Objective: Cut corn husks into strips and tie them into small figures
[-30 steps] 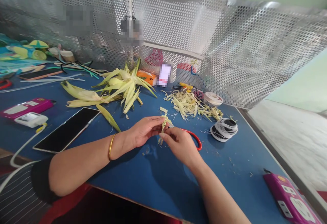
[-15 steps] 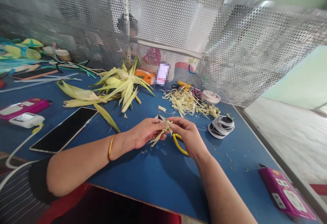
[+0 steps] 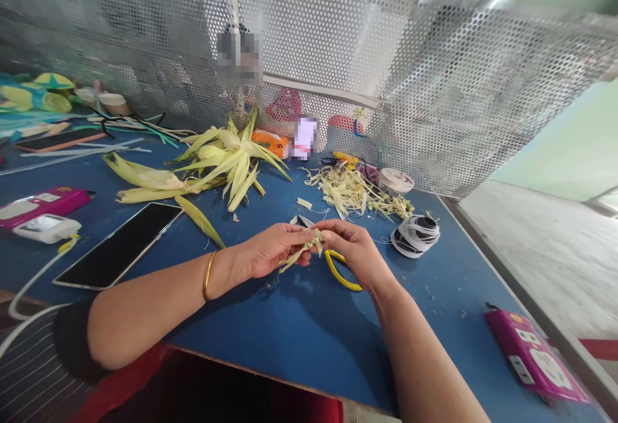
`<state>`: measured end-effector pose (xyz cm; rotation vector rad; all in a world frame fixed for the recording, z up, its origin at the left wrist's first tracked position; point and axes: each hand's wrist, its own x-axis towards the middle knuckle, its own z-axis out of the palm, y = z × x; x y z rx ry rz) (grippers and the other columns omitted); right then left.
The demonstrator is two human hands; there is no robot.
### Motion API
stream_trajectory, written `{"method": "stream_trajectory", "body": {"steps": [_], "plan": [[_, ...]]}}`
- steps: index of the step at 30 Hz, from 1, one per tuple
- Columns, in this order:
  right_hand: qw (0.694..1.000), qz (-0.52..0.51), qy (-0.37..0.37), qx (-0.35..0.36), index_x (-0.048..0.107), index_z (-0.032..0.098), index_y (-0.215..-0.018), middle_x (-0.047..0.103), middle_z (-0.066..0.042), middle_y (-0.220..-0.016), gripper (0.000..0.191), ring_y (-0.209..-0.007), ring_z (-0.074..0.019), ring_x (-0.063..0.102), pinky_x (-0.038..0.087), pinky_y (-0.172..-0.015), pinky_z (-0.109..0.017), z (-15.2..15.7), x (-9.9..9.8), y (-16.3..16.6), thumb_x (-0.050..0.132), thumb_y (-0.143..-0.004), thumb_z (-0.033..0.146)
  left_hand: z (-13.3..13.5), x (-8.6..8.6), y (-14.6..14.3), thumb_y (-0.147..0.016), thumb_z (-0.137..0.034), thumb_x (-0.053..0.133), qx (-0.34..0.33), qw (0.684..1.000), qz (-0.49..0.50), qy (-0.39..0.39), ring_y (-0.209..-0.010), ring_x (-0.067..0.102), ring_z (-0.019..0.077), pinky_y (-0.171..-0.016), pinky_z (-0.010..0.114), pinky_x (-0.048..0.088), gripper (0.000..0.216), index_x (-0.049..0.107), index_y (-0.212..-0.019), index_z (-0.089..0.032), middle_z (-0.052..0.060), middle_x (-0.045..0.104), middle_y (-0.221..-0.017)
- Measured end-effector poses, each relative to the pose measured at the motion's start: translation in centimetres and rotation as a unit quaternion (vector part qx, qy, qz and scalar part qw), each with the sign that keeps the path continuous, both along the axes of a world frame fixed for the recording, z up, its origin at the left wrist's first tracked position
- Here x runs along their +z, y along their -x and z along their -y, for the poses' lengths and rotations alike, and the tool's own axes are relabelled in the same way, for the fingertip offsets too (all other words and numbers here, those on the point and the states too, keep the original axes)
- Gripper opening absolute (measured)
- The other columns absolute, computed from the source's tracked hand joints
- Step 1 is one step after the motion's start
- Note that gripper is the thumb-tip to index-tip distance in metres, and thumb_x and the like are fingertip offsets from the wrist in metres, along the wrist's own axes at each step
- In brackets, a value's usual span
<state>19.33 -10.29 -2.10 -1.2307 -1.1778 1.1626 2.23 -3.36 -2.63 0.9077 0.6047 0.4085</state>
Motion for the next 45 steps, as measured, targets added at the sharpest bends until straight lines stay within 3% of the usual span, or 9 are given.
{"method": "stream_trajectory", "body": {"steps": [10,17,23,26,29,33,37,40,45], "plan": [[0.991,0.05,-0.027,-0.125,0.071,0.017,-0.067,0.063,0.0,-0.061,0.029,-0.06,-0.0123,0.051,0.041,-0.061,-0.027,-0.4,-0.4,0.6,0.081,-0.064,0.044,-0.1,-0.6,-0.3,-0.067,-0.033,0.085,0.008,0.999,-0.006,0.032,-0.057,0.06,0.0095,-0.061,0.024,0.052,0.028,0.071,-0.081,-0.012,0.003,0.069,-0.073],[0.988,0.081,-0.015,-0.13,0.068,0.017,-0.067,0.057,0.001,-0.058,0.033,-0.057,-0.0113,0.047,0.036,-0.057,-0.026,-0.3,-0.5,0.7,0.078,-0.067,0.048,-0.1,-0.7,-0.3,-0.062,-0.033,0.087,0.008,0.999,-0.025,0.025,-0.056,0.059,0.0095,-0.062,0.026,0.05,0.03,0.071,-0.079,-0.013,0.004,0.07,-0.072],[0.993,0.061,0.021,-0.094,0.071,0.017,-0.07,0.062,0.0,-0.06,0.039,-0.06,-0.013,0.051,0.04,-0.061,-0.027,-0.3,-0.2,1.0,0.079,-0.064,0.054,0.0,-0.8,-0.3,-0.053,-0.041,0.091,0.025,0.999,-0.024,0.028,-0.058,0.058,0.0092,-0.063,0.026,0.047,0.041,0.072,-0.075,-0.013,0.003,0.07,-0.075],[0.992,0.077,0.017,-0.099,0.071,0.017,-0.067,0.063,-0.001,-0.059,0.039,-0.059,-0.0135,0.051,0.039,-0.06,-0.028,-0.4,-0.1,1.0,0.08,-0.062,0.054,-0.1,-1.0,-0.2,-0.057,-0.049,0.087,0.019,0.999,-0.021,0.023,-0.061,0.059,0.0097,-0.064,0.026,0.047,0.044,0.073,-0.079,-0.013,0.005,0.071,-0.08],[0.988,0.087,0.016,-0.124,0.071,0.016,-0.066,0.06,0.0,-0.056,0.042,-0.056,-0.0126,0.048,0.036,-0.057,-0.027,-0.4,0.0,0.9,0.08,-0.06,0.056,0.0,-1.1,-0.1,-0.062,-0.052,0.083,0.006,0.999,-0.034,-0.005,-0.063,0.059,0.0105,-0.064,0.026,0.047,0.045,0.075,-0.083,-0.014,0.006,0.072,-0.083],[0.986,0.084,0.014,-0.147,0.069,0.015,-0.063,0.055,0.001,-0.052,0.046,-0.052,-0.0113,0.044,0.033,-0.053,-0.027,-0.4,0.0,0.8,0.081,-0.056,0.059,0.1,-0.9,-0.2,-0.059,-0.04,0.087,0.02,0.995,-0.064,-0.08,-0.059,0.057,0.0091,-0.06,0.024,0.043,0.034,0.074,-0.074,-0.013,0.004,0.07,-0.07],[0.983,0.065,0.014,-0.169,0.068,0.016,-0.062,0.053,0.002,-0.05,0.045,-0.05,-0.0105,0.042,0.033,-0.051,-0.026,-0.5,-0.3,1.1,0.082,-0.055,0.058,0.1,-0.9,-0.3,-0.058,-0.041,0.086,0.026,0.989,-0.086,-0.114,-0.056,0.056,0.0096,-0.055,0.023,0.039,0.032,0.073,-0.068,-0.013,0.004,0.068,-0.063],[0.983,0.04,0.013,-0.178,0.068,0.017,-0.063,0.059,0.0,-0.058,0.045,-0.053,-0.0115,0.047,0.037,-0.053,-0.027,-0.7,-0.4,1.0,0.08,-0.057,0.06,-0.1,-0.9,-0.2,-0.056,-0.041,0.087,0.034,0.993,-0.084,-0.078,-0.063,0.06,0.0118,-0.059,0.023,0.042,0.035,0.075,-0.075,-0.013,0.005,0.07,-0.068],[0.978,-0.004,0.014,-0.208,0.072,0.017,-0.078,0.064,-0.003,-0.07,0.049,-0.057,-0.0133,0.054,0.041,-0.053,-0.027,-0.7,-0.2,0.6,0.079,-0.057,0.061,-0.8,-0.6,0.0,-0.058,-0.033,0.088,0.106,0.994,-0.011,-0.016,-0.08,0.064,0.0126,-0.069,0.022,0.046,0.034,0.076,-0.084,-0.016,0.006,0.073,-0.09]]}}
